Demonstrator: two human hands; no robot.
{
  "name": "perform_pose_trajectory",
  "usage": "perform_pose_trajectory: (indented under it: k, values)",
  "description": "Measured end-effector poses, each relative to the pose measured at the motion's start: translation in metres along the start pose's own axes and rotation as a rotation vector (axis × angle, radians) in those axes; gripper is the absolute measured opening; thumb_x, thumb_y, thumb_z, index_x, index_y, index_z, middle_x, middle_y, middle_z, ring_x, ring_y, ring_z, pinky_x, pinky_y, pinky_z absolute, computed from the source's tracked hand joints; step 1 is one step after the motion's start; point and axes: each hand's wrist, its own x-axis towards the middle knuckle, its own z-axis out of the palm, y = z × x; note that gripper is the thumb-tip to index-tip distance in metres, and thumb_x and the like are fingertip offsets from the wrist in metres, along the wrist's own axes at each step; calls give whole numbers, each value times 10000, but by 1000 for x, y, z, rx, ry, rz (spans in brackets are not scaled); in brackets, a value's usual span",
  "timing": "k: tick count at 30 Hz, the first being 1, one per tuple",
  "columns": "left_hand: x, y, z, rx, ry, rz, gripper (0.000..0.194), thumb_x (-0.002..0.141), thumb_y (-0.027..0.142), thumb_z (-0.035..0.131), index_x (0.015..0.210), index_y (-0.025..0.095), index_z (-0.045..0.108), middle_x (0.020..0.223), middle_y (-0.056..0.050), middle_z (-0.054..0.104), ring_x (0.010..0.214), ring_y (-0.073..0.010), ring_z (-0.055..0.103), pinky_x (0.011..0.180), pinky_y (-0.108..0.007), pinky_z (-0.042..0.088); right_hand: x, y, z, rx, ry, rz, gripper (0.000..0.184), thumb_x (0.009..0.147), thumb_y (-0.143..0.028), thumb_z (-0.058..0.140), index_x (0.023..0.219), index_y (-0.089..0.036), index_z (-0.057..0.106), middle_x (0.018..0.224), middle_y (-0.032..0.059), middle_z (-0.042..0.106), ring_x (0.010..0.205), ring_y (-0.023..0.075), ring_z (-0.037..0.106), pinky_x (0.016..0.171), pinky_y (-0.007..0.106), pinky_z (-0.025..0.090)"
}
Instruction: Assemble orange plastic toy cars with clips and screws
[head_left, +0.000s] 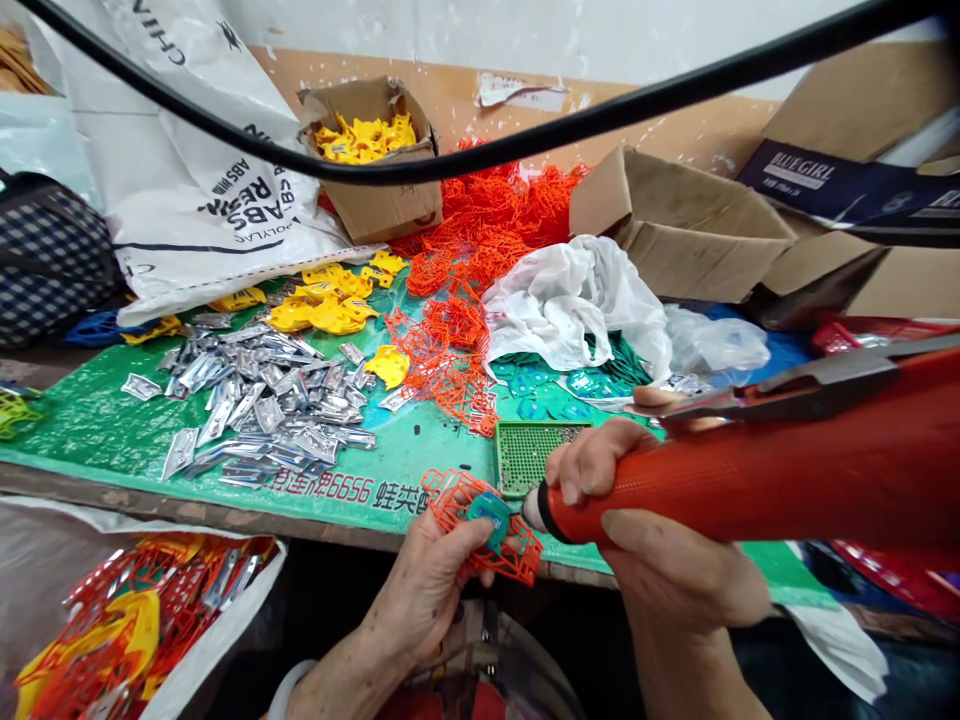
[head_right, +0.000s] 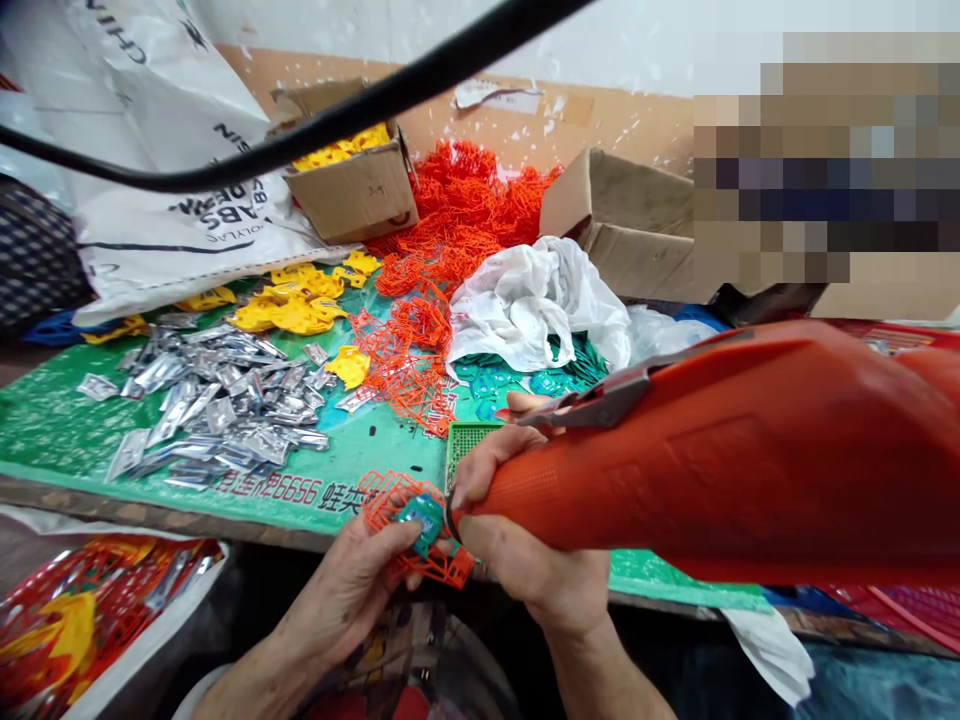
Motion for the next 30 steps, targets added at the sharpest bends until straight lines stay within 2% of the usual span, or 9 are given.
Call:
perform_pose_trajectory:
  k: [9,14,17,23,30]
  values:
    - [-2,1,-1,-13,-8,-20,333,709,295,797,977,166,648,764,-15,676,638,-143,653,453,-183,412,1,-2,2,23,23,3,503,711,-112,746,1130,-334,577,729,-64,635,623,134,610,681,344,522]
    - [-1,1,-2,-11,0,-17,329,687,304,812,940,154,665,725,-23,687,622,-149,651,434,-182,411,3,-3,3,-1,31,11,489,687,-187,785,1111,-320,580,693,-64,620,581,147,596,622,348,520]
    - [0,0,-3,2,2,-9,272,686,291,801,868,142,665,697,-31,695,587,-138,633,422,-181,411,3,-2,1,-23,3,23,407,702,-227,791,1044,-300,583,698,-61,622,603,145,607,659,350,517]
    - [-2,-1,-2,35,19,0,231,668,295,789,779,148,650,641,-35,696,542,-132,605,402,-179,391,-1,4,0,18,-54,7,432,716,-206,765,1085,-299,559,705,-52,613,594,143,594,599,324,511]
    - [-4,-1,-4,52,10,4,240,689,291,795,832,147,666,669,-36,710,573,-138,624,420,-179,417,-2,6,-3,73,-69,16,453,688,-170,757,1079,-316,579,718,-60,621,625,142,600,626,319,506]
